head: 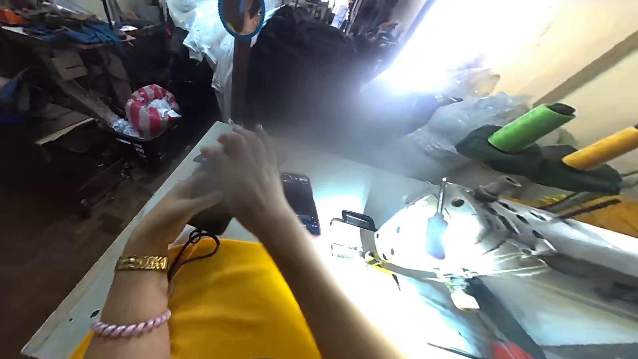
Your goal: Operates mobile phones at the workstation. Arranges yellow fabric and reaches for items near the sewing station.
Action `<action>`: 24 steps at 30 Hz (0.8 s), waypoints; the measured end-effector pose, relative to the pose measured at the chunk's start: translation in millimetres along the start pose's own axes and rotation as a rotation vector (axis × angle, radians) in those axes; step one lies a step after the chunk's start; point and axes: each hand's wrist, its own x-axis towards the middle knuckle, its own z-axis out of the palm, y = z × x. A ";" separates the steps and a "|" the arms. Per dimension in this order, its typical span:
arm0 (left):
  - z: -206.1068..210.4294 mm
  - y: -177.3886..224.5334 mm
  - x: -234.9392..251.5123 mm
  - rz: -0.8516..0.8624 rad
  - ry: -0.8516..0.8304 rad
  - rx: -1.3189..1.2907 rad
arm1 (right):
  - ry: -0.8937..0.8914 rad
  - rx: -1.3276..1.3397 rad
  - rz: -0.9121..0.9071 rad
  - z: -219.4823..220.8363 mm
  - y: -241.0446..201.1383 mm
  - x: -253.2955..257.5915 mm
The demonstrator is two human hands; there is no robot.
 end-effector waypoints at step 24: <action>14.3 1.6 5.9 0.011 0.640 -0.113 | 0.104 1.189 0.729 72.3 -16.5 -39.4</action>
